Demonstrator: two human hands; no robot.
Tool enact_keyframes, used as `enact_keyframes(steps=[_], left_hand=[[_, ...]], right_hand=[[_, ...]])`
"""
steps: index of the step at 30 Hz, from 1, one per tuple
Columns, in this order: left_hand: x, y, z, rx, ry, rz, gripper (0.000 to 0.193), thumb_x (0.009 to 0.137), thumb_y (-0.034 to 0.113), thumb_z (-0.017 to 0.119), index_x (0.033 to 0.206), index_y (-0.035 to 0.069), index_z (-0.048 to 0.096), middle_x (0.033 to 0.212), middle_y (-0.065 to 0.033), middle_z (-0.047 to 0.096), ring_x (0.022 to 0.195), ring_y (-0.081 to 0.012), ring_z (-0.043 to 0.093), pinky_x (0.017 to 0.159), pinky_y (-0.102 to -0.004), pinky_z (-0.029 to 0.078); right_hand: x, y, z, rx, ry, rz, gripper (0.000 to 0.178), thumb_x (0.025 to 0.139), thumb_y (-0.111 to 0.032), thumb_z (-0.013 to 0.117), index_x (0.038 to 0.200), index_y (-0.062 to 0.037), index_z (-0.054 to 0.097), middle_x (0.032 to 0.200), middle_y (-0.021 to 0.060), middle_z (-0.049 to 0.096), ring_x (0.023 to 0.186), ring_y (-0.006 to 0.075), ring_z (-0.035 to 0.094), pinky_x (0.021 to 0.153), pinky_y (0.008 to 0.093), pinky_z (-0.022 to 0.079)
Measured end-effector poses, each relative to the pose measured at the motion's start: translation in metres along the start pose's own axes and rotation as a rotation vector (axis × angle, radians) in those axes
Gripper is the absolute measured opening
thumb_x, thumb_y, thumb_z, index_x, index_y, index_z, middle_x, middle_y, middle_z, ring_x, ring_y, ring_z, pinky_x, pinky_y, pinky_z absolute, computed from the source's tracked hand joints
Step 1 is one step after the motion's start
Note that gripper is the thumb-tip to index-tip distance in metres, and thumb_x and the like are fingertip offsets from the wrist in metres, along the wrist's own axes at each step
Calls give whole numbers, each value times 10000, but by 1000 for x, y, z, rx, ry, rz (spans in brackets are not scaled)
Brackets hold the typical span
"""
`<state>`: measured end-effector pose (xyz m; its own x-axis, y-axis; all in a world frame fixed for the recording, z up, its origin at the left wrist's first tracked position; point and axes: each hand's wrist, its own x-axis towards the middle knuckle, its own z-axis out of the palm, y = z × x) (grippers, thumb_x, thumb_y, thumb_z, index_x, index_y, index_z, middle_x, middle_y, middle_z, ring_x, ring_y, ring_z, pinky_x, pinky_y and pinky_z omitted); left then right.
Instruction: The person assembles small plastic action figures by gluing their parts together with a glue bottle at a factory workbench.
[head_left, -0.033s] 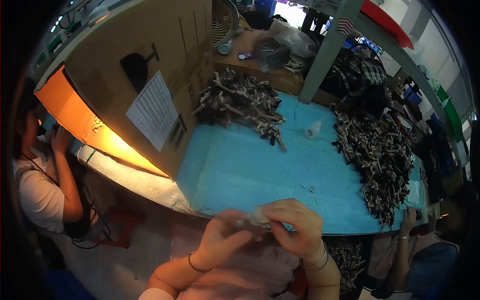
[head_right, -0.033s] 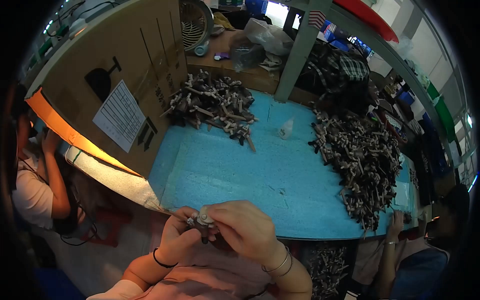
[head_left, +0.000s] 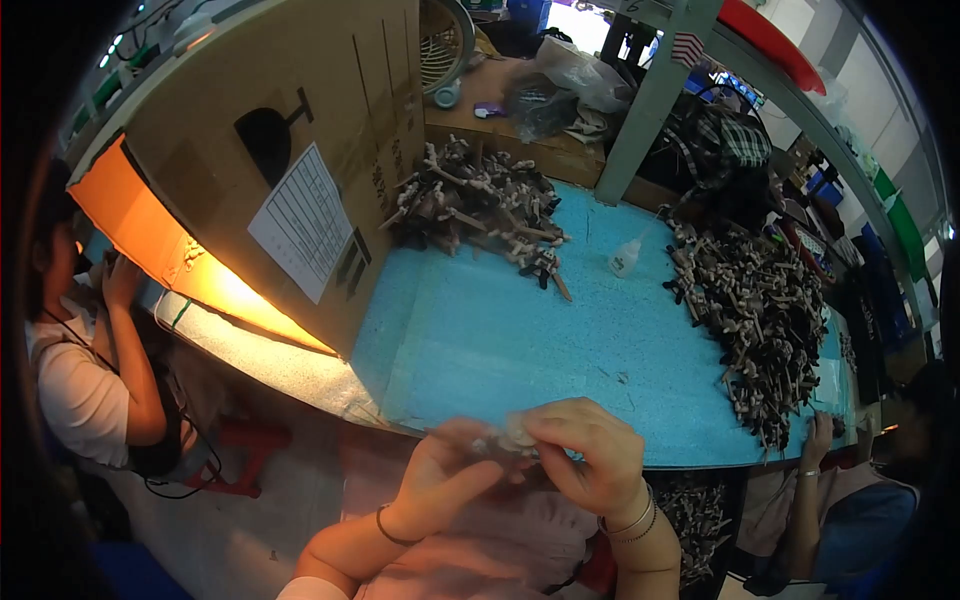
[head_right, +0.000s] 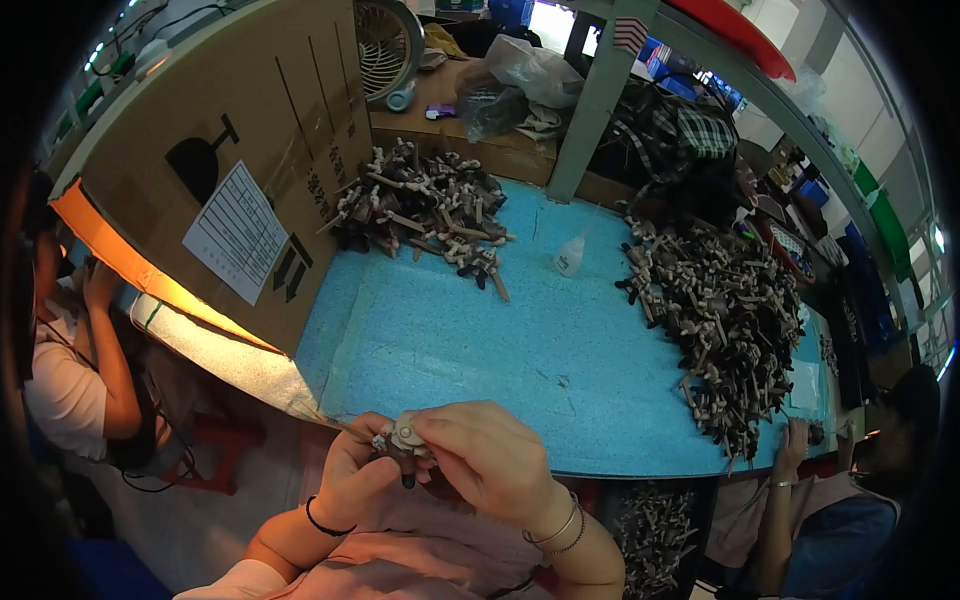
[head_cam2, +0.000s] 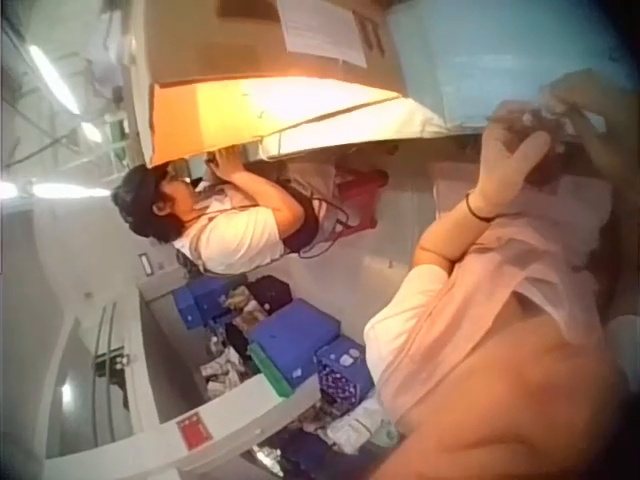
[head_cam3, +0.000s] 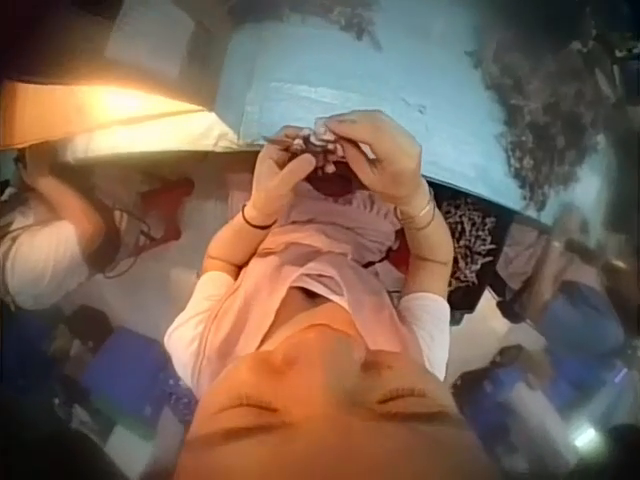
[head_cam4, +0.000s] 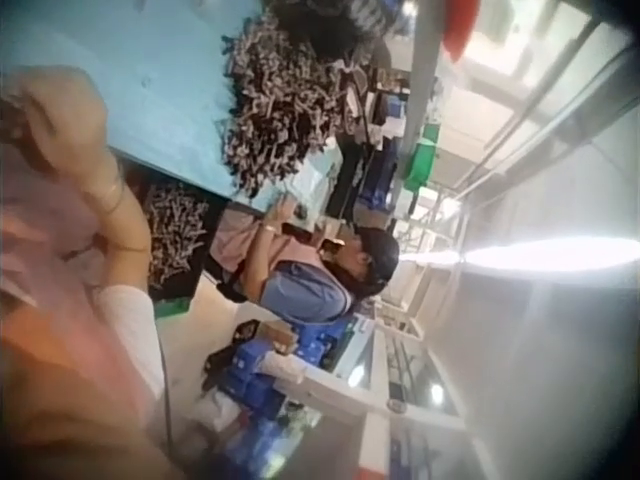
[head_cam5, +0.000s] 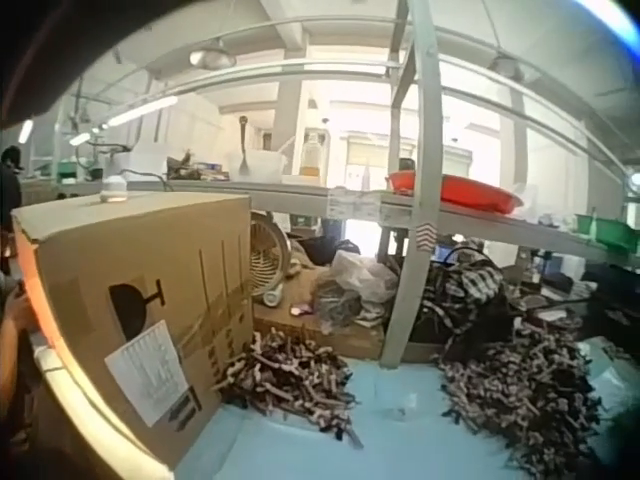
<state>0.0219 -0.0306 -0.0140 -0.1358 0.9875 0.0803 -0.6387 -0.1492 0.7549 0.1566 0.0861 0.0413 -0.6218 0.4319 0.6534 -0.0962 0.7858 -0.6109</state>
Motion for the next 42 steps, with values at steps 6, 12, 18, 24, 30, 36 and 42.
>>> enact_keyframes(steps=[6, 12, 18, 24, 30, 36, 42], left_hand=[[2, -2, 6, -89, 1, -56, 310, 837, 87, 591, 1107, 36, 447, 1034, -167, 594, 927, -238, 607, 766, -365, 506], [0, 4, 15, 102, 111, 16, 293, 835, 163, 628, 1023, 40, 439, 998, -173, 589, 898, -232, 612, 685, -354, 525], [0, 5, 6, -13, -14, 20, 247, 847, 61, 569, 1052, 49, 432, 1053, -183, 576, 927, -241, 604, 737, -368, 523], [-1, 7, 7, 91, -95, 150, 320, 834, -79, 528, 1111, 54, 436, 1091, -187, 573, 984, -258, 594, 793, -381, 524], [-2, 8, 6, 166, -69, 203, 297, 824, -80, 550, 1083, 23, 447, 1066, -184, 587, 953, -241, 604, 785, -369, 527], [-5, 11, 11, 139, -22, 162, 243, 832, 22, 593, 1015, 19, 434, 1011, -184, 599, 865, -217, 613, 734, -351, 522], [5, 7, 9, 297, 91, 359, 248, 831, 64, 626, 973, 23, 426, 996, -179, 580, 833, -200, 604, 701, -329, 514]], right_hand=[[-2, 11, -4, 28, -70, -88, 300, 677, 21, 653, 972, 1, 598, 935, 129, 651, 810, 283, 640, 690, 345, 517], [6, 8, -11, -79, -152, -222, 279, 709, -20, 619, 984, 13, 581, 931, 153, 642, 807, 286, 640, 698, 348, 519], [5, 7, -2, 117, -120, -89, 262, 693, 46, 633, 949, 7, 596, 931, 160, 651, 815, 273, 641, 694, 339, 519], [7, 2, 0, 89, -27, -57, 253, 669, 64, 650, 910, 3, 610, 870, 139, 666, 774, 267, 651, 661, 322, 520], [9, -8, -2, -74, -23, -100, 256, 645, 84, 660, 864, -39, 611, 836, 109, 673, 732, 242, 649, 641, 305, 521], [10, -13, -8, -201, -86, -271, 241, 685, -24, 623, 919, 28, 596, 892, 160, 648, 767, 272, 644, 629, 305, 526], [11, -22, -3, -311, -61, -181, 305, 644, -32, 670, 943, -8, 615, 907, 107, 629, 775, 237, 619, 636, 326, 488]])
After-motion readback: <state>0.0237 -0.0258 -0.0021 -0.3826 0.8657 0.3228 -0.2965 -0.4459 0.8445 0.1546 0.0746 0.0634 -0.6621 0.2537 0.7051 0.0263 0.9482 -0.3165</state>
